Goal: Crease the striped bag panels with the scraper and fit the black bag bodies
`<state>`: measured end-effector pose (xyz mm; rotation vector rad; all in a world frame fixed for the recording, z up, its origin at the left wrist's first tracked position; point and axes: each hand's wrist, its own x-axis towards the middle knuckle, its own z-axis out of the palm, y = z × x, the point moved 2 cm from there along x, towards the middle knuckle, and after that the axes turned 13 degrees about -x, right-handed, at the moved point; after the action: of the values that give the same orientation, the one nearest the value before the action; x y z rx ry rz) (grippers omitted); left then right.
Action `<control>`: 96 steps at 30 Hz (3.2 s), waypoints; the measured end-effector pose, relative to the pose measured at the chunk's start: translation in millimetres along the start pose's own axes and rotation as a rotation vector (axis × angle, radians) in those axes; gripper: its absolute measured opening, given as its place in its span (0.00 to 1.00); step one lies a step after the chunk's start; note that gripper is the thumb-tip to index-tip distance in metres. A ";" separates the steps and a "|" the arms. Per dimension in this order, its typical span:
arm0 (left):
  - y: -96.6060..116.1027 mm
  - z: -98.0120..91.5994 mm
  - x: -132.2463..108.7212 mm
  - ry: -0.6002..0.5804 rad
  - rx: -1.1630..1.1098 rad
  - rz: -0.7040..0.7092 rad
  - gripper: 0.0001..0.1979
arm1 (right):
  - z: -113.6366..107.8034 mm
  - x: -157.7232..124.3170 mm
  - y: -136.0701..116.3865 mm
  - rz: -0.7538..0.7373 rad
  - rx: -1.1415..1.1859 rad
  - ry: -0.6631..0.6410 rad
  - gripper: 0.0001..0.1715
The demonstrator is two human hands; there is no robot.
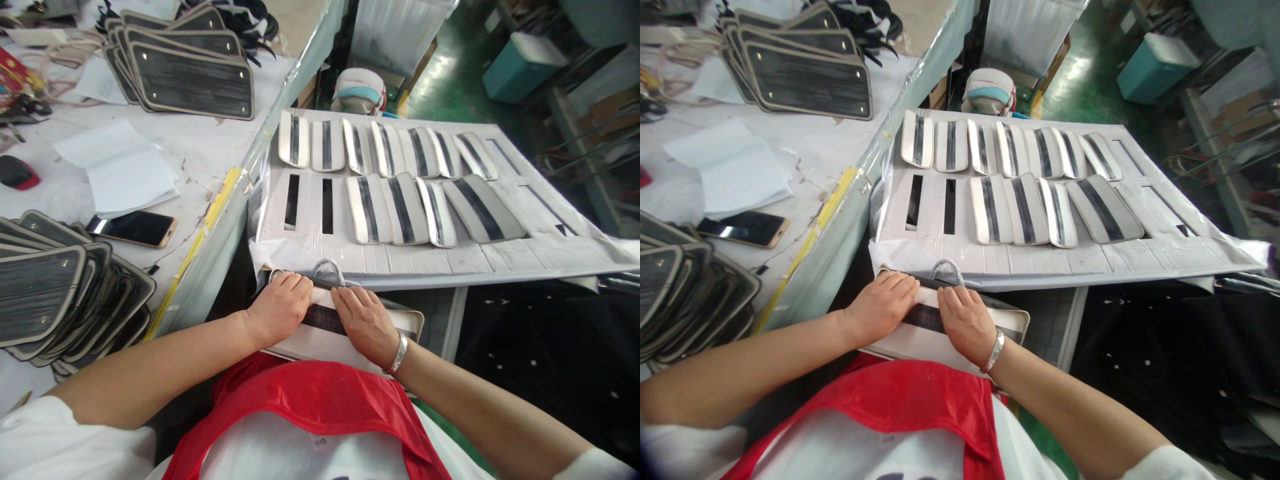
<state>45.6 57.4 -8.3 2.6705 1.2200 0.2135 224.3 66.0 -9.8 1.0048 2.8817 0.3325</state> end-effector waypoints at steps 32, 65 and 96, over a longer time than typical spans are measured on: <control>72.0 16.0 -59.4 0.098 -0.364 0.127 0.10 | -16.7 -101.6 -65.7 0.280 0.261 0.086 0.14; 93.1 25.2 -46.0 0.141 -0.091 0.244 0.10 | -36.1 -59.4 -38.7 0.503 0.215 -0.440 0.18; 135.6 35.7 -44.9 0.216 0.268 0.268 0.16 | -32.6 -121.5 -31.8 0.616 0.209 -0.375 0.12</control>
<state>123.1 -67.7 -12.9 3.1126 1.0013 0.4144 295.7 -39.6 14.3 1.7636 2.2509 -0.1279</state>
